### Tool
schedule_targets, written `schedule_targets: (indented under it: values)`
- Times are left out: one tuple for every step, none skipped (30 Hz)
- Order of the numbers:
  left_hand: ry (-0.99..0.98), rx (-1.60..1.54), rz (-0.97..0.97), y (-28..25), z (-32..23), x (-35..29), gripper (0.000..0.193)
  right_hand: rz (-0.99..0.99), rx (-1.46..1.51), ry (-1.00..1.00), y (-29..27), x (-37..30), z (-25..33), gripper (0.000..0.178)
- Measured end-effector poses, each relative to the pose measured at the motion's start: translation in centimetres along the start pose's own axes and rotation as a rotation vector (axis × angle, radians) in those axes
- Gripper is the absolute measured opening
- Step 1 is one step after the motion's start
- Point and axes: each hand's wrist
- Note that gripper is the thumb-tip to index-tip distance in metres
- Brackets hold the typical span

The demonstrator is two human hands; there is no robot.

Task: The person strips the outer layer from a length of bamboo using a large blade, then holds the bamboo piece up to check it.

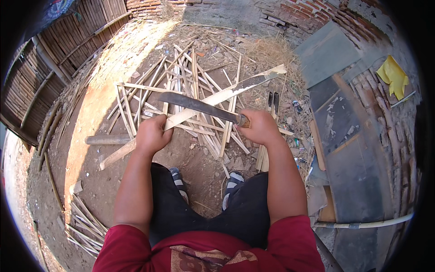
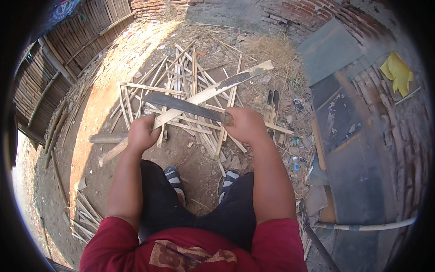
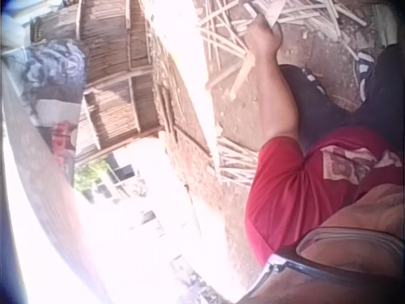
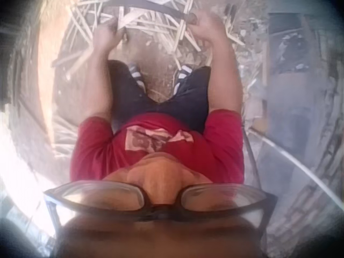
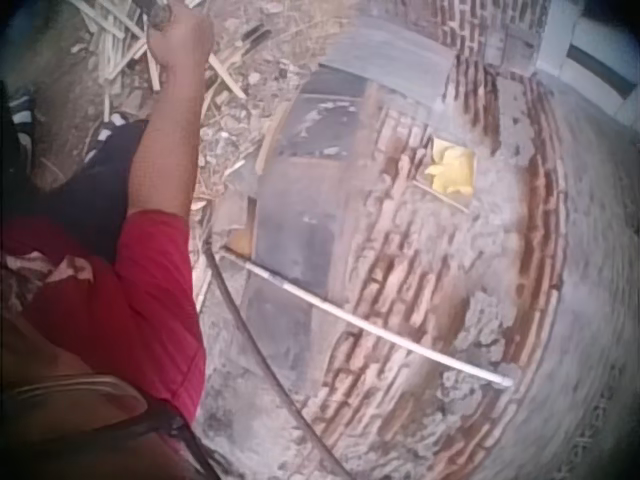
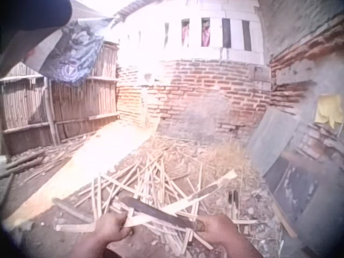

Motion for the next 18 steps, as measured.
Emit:
schedule_targets:
  values:
    - [-0.024,0.012,0.001,-0.2,0.1,0.1,0.021,-0.059,0.085,0.093,-0.3,0.3,-1.4,0.045]
    - [-0.044,0.020,-0.007,-0.2,0.1,0.2,0.021,-0.126,0.165,0.183,-0.7,0.7,-3.0,0.048]
    - [-0.064,0.027,-0.014,-0.3,0.1,0.4,0.021,-0.193,0.246,0.273,-0.9,1.2,-4.4,0.051]
    - [-0.059,0.038,0.018,-0.4,0.3,0.3,0.020,-0.213,0.272,0.301,-1.1,1.2,-4.8,0.053]
    - [-0.046,0.034,0.022,-0.4,0.4,0.4,0.020,-0.233,0.298,0.330,-1.1,1.0,-5.3,0.056]
    - [-0.031,0.030,0.027,-0.4,0.4,0.7,0.020,-0.255,0.324,0.359,-1.3,1.0,-5.7,0.058]
    - [-0.021,0.028,0.040,-0.2,0.4,0.7,0.020,-0.222,0.270,0.311,-1.3,1.0,-5.3,0.056]
    - [-0.006,0.039,0.047,0.0,0.2,0.7,0.022,-0.178,0.217,0.269,-0.9,0.9,-4.3,0.053]
    - [-0.014,0.049,0.066,0.2,0.0,0.9,0.021,-0.133,0.165,0.226,-0.5,0.6,-3.1,0.051]
    - [-0.029,0.064,0.085,0.2,0.0,0.9,0.020,-0.085,0.151,0.125,-0.3,0.2,-1.0,0.043]
    - [-0.032,0.072,0.099,0.4,-0.3,1.1,0.020,-0.070,0.051,0.058,0.5,0.1,-0.2,0.041]
    - [-0.016,0.069,0.093,0.6,-0.6,1.0,0.020,-0.053,-0.047,-0.011,1.3,0.0,0.6,0.039]
    - [-0.001,0.060,0.085,0.5,-0.5,0.7,0.020,-0.038,-0.139,-0.090,1.9,0.1,1.4,0.037]
    - [0.012,0.052,0.077,0.5,-0.2,0.4,0.020,-0.029,-0.134,-0.109,1.6,0.0,2.3,0.033]
    - [0.023,0.046,0.069,0.5,0.2,0.1,0.020,-0.021,-0.069,-0.024,1.4,0.4,2.1,0.037]
    - [-0.011,0.067,0.068,0.2,0.4,-0.1,0.020,-0.012,0.002,0.062,1.0,1.0,1.4,0.041]
    - [-0.035,0.078,0.061,0.0,0.4,0.1,0.019,-0.014,0.064,0.155,0.0,1.2,0.4,0.045]
    - [-0.058,0.090,0.054,-0.2,0.4,0.3,0.019,-0.085,0.143,0.247,-0.2,1.5,-1.7,0.049]
Point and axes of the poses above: each hand's wrist, its own x-axis towards the middle knuckle, its own y-axis out of the palm, z = x × y, and after that the axes turned 13 degrees about y, right-handed
